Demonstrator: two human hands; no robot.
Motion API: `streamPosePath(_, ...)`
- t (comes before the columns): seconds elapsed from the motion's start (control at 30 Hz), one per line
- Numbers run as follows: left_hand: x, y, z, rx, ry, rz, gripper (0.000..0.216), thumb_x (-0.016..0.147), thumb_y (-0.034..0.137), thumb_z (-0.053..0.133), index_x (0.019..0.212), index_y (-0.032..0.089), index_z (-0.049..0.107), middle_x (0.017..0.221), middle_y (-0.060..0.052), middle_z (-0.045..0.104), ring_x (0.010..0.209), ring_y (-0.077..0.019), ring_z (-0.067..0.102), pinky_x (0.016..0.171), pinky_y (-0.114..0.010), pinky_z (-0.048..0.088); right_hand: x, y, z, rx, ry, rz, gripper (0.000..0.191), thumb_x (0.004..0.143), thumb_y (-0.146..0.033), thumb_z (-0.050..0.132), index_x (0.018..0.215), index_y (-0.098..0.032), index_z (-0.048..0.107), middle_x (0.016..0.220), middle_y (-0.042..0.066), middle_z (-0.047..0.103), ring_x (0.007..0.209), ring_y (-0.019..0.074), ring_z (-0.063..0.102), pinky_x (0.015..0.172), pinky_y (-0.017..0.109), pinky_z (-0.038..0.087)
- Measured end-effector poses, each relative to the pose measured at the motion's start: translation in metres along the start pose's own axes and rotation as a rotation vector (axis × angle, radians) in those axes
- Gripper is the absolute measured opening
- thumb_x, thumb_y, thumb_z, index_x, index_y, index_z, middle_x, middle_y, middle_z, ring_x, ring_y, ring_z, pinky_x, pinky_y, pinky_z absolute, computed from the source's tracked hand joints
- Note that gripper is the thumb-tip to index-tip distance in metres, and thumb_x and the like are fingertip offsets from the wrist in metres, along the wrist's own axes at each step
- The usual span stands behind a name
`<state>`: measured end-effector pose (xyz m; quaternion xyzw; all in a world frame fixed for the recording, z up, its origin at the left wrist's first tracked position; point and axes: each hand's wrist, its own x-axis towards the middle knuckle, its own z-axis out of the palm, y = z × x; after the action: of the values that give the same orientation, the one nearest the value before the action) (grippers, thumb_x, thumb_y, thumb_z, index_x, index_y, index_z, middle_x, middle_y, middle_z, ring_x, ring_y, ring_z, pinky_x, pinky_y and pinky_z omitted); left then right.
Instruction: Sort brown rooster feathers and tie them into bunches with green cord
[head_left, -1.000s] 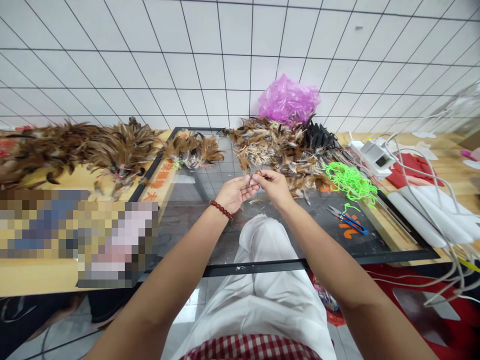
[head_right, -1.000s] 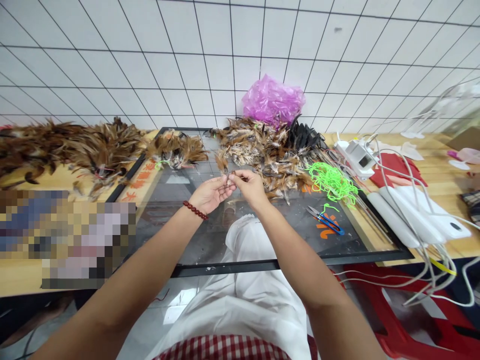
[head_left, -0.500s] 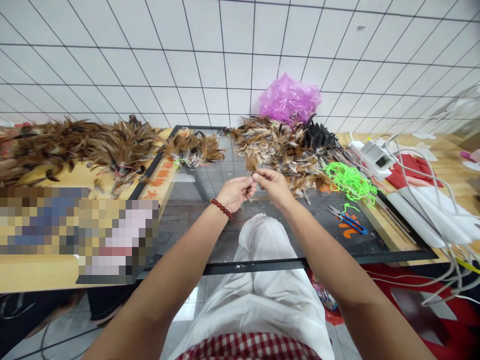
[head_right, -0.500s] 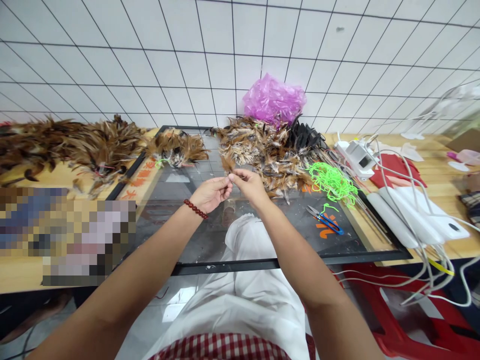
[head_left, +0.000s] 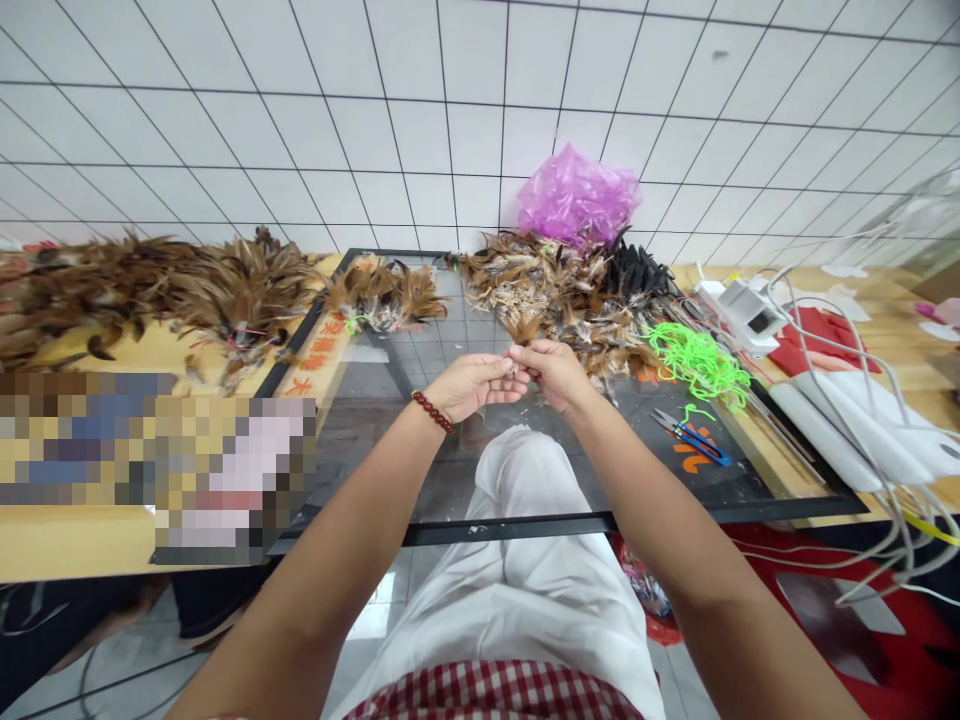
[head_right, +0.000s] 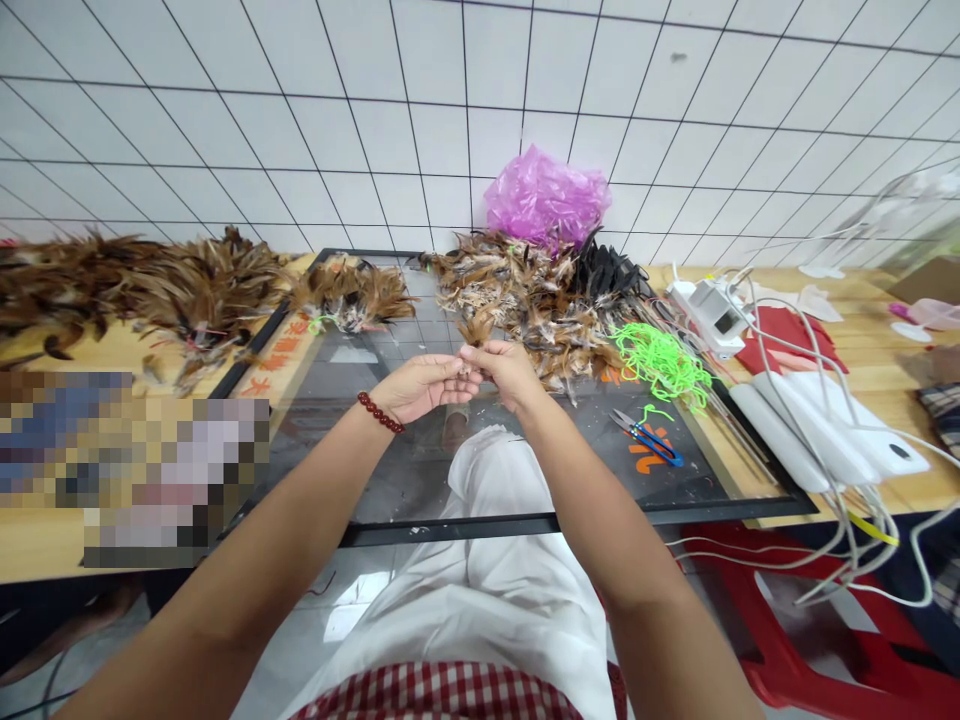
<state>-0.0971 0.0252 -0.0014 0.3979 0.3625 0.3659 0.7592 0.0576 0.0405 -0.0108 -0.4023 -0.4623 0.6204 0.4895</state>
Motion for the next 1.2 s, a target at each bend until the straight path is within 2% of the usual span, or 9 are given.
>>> streamPosePath(0.2,0.004,-0.005,0.005,0.062,0.153,0.109,0.014,0.074,0.017,0.075,0.068,0.007,0.066,0.06,-0.004,0.064,0.049,-0.008,0.059,0.048,-0.018,0.048,0.002,0.0,0.0,-0.15,0.02,-0.075,0.041,0.059,-0.053,0.078,0.054,-0.017,0.059,0.048,-0.004,0.052,0.045,0.006,0.037,0.047,0.023,0.027)
streamPosePath(0.33,0.008,-0.003,0.001,-0.036,0.298,0.22,0.013,0.075,0.019,0.075,0.074,0.009,0.066,0.065,-0.003,0.065,0.053,-0.0078,0.06,0.051,-0.019,0.048,0.001,-0.009,-0.014,-0.472,0.032,-0.246,0.024,0.064,-0.041,0.077,0.07,-0.018,0.071,0.065,-0.002,0.062,0.054,0.0089,0.046,0.055,0.025,0.035)
streamPosePath(0.4,0.009,-0.001,-0.002,-0.09,0.395,0.276,0.013,0.075,0.019,0.074,0.076,0.01,0.066,0.068,-0.003,0.066,0.056,-0.0076,0.061,0.054,-0.019,0.049,-0.001,-0.013,-0.023,-0.738,-0.079,-0.283,0.015,0.062,-0.028,0.079,0.073,-0.02,0.074,0.069,-0.001,0.065,0.06,0.0111,0.052,0.06,0.026,0.038)
streamPosePath(0.5,0.01,0.002,-0.005,-0.122,0.471,0.307,0.012,0.076,0.019,0.074,0.077,0.01,0.065,0.062,0.0,0.062,0.051,-0.0062,0.058,0.052,-0.018,0.046,-0.003,-0.013,-0.029,-1.039,-0.247,-0.276,0.02,0.06,-0.024,0.082,0.079,-0.021,0.076,0.074,0.001,0.067,0.066,0.0143,0.057,0.065,0.028,0.041)
streamPosePath(0.57,0.01,0.002,-0.005,-0.126,0.483,0.305,0.012,0.076,0.018,0.073,0.077,0.01,0.065,0.059,0.0,0.061,0.049,-0.0058,0.056,0.051,-0.018,0.045,-0.004,-0.008,-0.025,-1.157,-0.271,-0.323,0.026,0.062,-0.026,0.083,0.086,-0.021,0.076,0.08,0.002,0.067,0.074,0.0159,0.059,0.07,0.028,0.042)
streamPosePath(0.7,0.01,0.0,-0.004,-0.097,0.487,0.287,0.012,0.075,0.017,0.074,0.076,0.009,0.065,0.062,-0.002,0.064,0.053,-0.0076,0.059,0.055,-0.02,0.048,-0.005,0.0,-0.013,-1.286,-0.323,-0.457,0.006,0.077,-0.018,0.07,0.082,-0.02,0.073,0.086,0.004,0.066,0.088,0.0172,0.06,0.08,0.027,0.042)
streamPosePath(0.9,0.009,-0.003,-0.001,-0.016,0.479,0.247,0.01,0.073,0.015,0.075,0.072,0.008,0.067,0.069,-0.007,0.069,0.061,-0.0114,0.066,0.063,-0.025,0.053,-0.01,-0.008,-0.01,-1.393,-0.101,-0.561,0.019,0.093,-0.025,0.049,0.096,-0.019,0.068,0.087,0.006,0.066,0.082,0.0183,0.058,0.072,0.027,0.039)
streamPosePath(1.03,0.009,-0.005,0.001,0.028,0.418,0.189,0.013,0.072,0.016,0.077,0.07,0.007,0.067,0.063,-0.008,0.068,0.057,-0.0129,0.065,0.059,-0.025,0.053,-0.012,-0.01,-0.009,-1.533,-0.057,-0.677,0.026,0.095,-0.026,0.047,0.095,-0.018,0.071,0.09,0.01,0.065,0.088,0.0212,0.056,0.078,0.03,0.039)
streamPosePath(1.2,0.009,-0.006,0.002,0.098,0.367,0.159,0.013,0.072,0.014,0.075,0.065,0.008,0.066,0.057,-0.006,0.065,0.046,-0.0104,0.059,0.051,-0.023,0.05,-0.011,-0.007,-0.009,-1.553,-0.039,-0.731,0.027,0.095,-0.025,0.047,0.096,-0.018,0.073,0.092,0.01,0.066,0.086,0.0209,0.056,0.078,0.031,0.039)
